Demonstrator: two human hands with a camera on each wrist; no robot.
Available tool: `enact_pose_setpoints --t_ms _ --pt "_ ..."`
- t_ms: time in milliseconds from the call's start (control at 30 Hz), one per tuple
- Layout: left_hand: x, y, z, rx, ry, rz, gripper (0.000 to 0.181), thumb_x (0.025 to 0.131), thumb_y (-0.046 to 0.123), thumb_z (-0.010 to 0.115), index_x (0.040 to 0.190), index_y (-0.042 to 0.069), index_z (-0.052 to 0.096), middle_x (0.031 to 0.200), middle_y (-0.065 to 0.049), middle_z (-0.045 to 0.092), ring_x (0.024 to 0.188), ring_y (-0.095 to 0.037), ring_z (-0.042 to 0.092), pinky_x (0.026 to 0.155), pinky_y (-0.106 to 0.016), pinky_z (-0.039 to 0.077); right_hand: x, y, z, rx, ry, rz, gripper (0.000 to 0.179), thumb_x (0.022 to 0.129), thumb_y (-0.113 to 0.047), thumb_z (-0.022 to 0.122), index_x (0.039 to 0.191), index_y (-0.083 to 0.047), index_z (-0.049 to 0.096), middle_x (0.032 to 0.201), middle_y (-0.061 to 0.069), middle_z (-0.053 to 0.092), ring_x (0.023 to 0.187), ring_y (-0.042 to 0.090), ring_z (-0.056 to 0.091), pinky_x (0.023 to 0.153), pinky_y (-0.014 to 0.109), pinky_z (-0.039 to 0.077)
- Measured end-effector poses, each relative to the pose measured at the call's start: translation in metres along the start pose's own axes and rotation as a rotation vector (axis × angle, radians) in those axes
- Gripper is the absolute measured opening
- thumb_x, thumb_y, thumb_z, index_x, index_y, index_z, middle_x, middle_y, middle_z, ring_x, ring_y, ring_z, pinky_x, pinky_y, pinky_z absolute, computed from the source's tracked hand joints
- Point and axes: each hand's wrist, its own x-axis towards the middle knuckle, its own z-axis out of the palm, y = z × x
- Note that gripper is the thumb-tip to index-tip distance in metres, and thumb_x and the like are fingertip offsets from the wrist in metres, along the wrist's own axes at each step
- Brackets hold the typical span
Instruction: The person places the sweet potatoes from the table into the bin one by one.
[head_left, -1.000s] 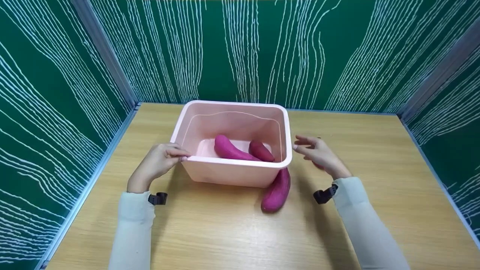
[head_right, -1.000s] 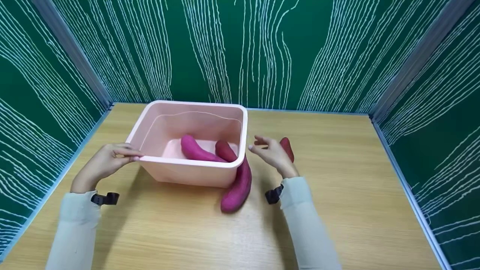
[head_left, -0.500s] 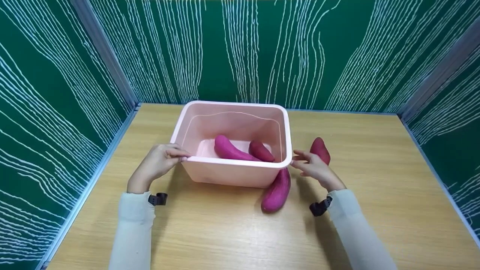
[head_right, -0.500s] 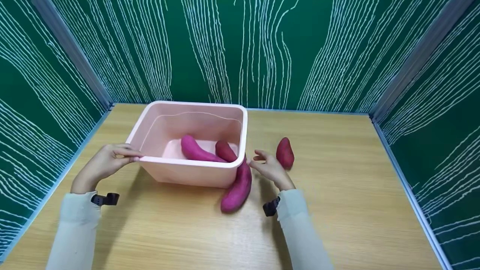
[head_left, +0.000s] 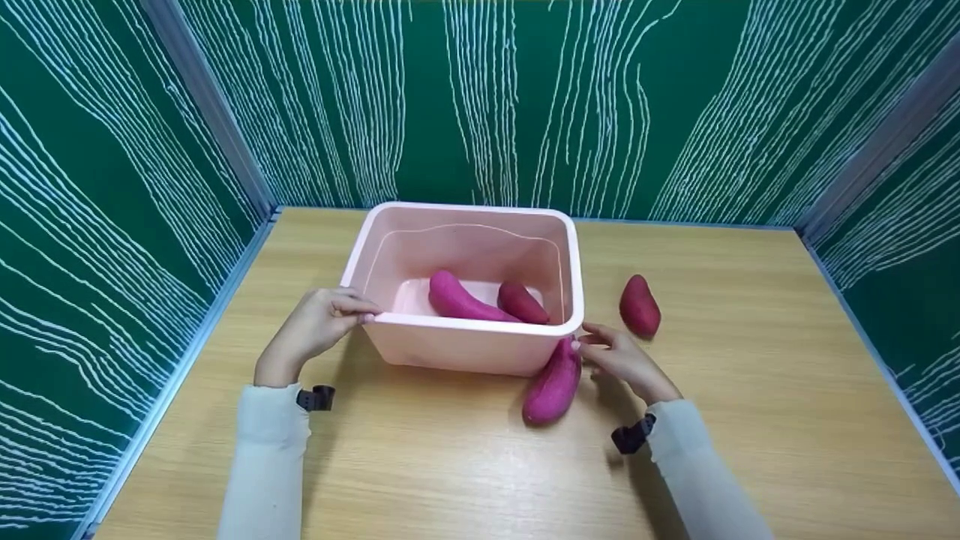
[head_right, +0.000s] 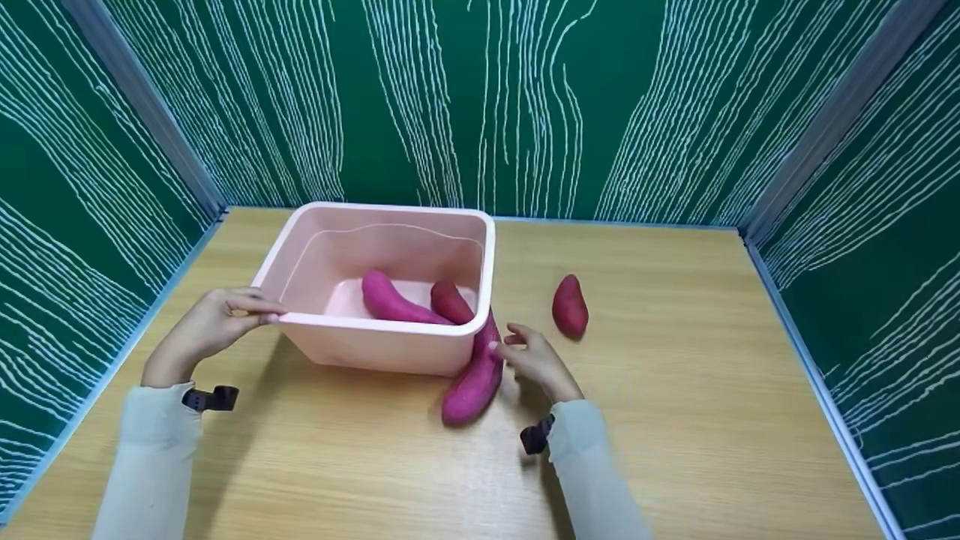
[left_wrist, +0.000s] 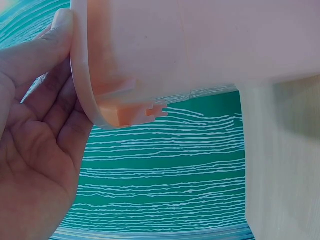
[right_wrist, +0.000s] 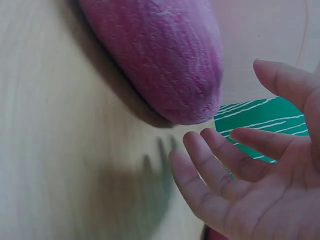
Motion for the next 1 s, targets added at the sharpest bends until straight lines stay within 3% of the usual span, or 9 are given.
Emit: enact_pose_setpoints --t_ms 233,533,700,833,1000 --pt "0.000 0.000 0.000 -0.003 -0.004 -0.009 0.019 0.088 0.008 0.068 0.104 0.012 0.076 0.113 -0.010 0.070 0.114 -0.034 0.057 0.097 -0.047 0.050 -0.003 0.004 0.007 0.042 -0.035 0.065 0.079 0.094 -0.035 0.061 0.150 0.003 0.021 0.141 0.026 0.042 0.097 0.011 0.059 0.081 0.030 0.054" --pt "0.001 0.001 0.000 -0.008 -0.010 -0.016 0.019 0.088 0.009 0.068 0.104 0.014 0.076 0.114 -0.010 0.069 0.115 -0.034 0.057 0.098 -0.048 0.049 -0.003 0.012 0.015 0.056 -0.019 0.091 0.078 0.094 -0.034 0.061 0.149 0.005 0.022 0.143 0.028 0.038 0.096 0.011 0.057 0.080 0.027 0.056" --pt "0.001 0.001 0.000 0.002 -0.002 0.022 0.018 0.088 0.005 0.067 0.102 0.010 0.077 0.111 -0.011 0.070 0.112 -0.033 0.058 0.097 -0.047 0.051 -0.004 0.012 0.020 0.052 -0.006 0.091 0.079 0.095 -0.034 0.060 0.150 0.005 0.020 0.146 0.029 0.035 0.096 0.011 0.056 0.080 0.027 0.055" --pt "0.001 0.001 0.000 0.015 0.009 0.042 0.017 0.087 0.004 0.067 0.100 0.010 0.077 0.109 -0.010 0.071 0.109 -0.031 0.059 0.096 -0.045 0.052 -0.005 0.012 0.026 0.066 0.007 0.089 0.078 0.094 -0.035 0.060 0.150 0.004 0.021 0.147 0.028 0.034 0.102 0.016 0.057 0.082 0.027 0.056" --pt "0.001 0.001 0.000 0.013 0.005 0.006 0.018 0.088 0.005 0.068 0.102 0.010 0.077 0.112 -0.011 0.070 0.114 -0.033 0.058 0.097 -0.046 0.050 -0.006 0.011 0.031 0.114 0.032 0.098 0.076 0.094 -0.034 0.060 0.151 0.001 0.022 0.148 0.027 0.032 0.113 0.022 0.055 0.083 0.029 0.057"
